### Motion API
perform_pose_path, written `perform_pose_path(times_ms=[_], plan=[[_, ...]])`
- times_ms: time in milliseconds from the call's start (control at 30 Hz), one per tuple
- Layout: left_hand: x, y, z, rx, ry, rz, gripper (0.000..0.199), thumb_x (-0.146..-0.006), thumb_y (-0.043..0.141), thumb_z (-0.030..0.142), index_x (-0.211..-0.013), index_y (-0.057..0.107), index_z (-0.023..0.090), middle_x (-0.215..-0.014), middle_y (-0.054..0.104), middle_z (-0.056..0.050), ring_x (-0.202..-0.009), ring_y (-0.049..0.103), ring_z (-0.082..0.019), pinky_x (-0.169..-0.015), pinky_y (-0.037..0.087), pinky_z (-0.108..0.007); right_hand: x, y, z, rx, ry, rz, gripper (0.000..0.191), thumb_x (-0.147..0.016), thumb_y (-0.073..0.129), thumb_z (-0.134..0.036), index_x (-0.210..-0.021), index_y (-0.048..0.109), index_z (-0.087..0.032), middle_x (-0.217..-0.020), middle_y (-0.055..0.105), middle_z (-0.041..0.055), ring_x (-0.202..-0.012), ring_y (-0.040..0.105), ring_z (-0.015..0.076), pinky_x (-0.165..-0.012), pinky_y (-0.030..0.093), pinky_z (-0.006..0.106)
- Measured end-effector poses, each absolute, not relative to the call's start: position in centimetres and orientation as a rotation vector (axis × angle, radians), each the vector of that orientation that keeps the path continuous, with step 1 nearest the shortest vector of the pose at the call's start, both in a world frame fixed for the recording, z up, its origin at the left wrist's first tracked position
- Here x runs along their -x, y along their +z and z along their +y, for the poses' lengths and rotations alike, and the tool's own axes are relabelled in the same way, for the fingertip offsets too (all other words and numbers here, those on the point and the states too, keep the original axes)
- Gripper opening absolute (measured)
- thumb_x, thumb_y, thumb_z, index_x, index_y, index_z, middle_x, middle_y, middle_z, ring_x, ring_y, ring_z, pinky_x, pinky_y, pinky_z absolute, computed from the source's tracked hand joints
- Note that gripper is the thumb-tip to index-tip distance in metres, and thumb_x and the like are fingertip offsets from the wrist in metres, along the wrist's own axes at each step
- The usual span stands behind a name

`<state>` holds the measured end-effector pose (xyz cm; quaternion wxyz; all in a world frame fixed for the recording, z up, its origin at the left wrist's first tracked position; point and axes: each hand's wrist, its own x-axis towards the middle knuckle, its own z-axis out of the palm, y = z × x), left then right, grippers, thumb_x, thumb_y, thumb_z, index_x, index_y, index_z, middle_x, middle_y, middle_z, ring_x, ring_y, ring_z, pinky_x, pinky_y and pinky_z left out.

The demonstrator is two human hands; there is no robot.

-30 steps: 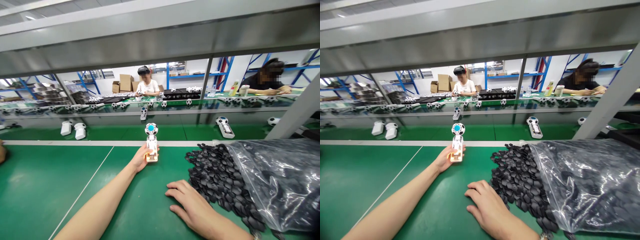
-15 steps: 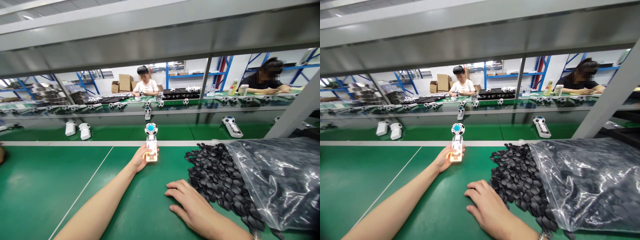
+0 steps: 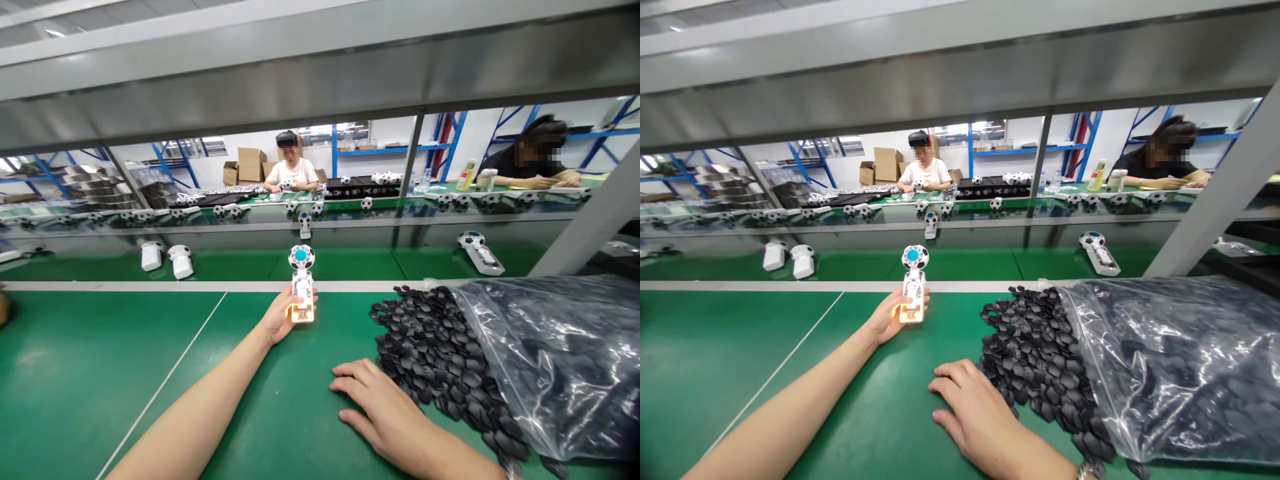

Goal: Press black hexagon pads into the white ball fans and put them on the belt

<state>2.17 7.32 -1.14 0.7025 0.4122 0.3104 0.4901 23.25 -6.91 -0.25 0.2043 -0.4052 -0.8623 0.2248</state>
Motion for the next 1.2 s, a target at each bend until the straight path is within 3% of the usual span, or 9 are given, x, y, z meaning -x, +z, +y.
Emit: perform_pose_path(times_ms=[900,1200], plan=[[-2.34,-0.93,7.23,-0.915,1.093,0.736,0.044,-0.065,0.06,0.009,-0.109,0.053,0.015,-0.107,0.062,-0.012,-0.091,0.061,-0.024,-0.076,0.05,-0.036,-23.33,-0.33,-6.95,1.13,0.615,-2.406,0.027,-0.086,0.049,-0.027,-0.112,0.053,-0.024,-0.117,0.052,0.0044,-0.109,0.044,0.0188,-0.095,0.039,0.034],[-2.35,-0.99,7.26,-0.883,1.119,0.749,0.036,-0.069,0.06,0.014,-0.105,0.054,0.015,-0.102,0.065,-0.011,-0.088,0.063,-0.023,-0.077,0.05,-0.035,-23.31,-0.34,-7.02,1.13,0.633,-2.401,0.027,-0.086,0.049,-0.026,-0.112,0.052,-0.024,-0.118,0.051,0.0042,-0.11,0.043,0.0182,-0.095,0.038,0.033]])
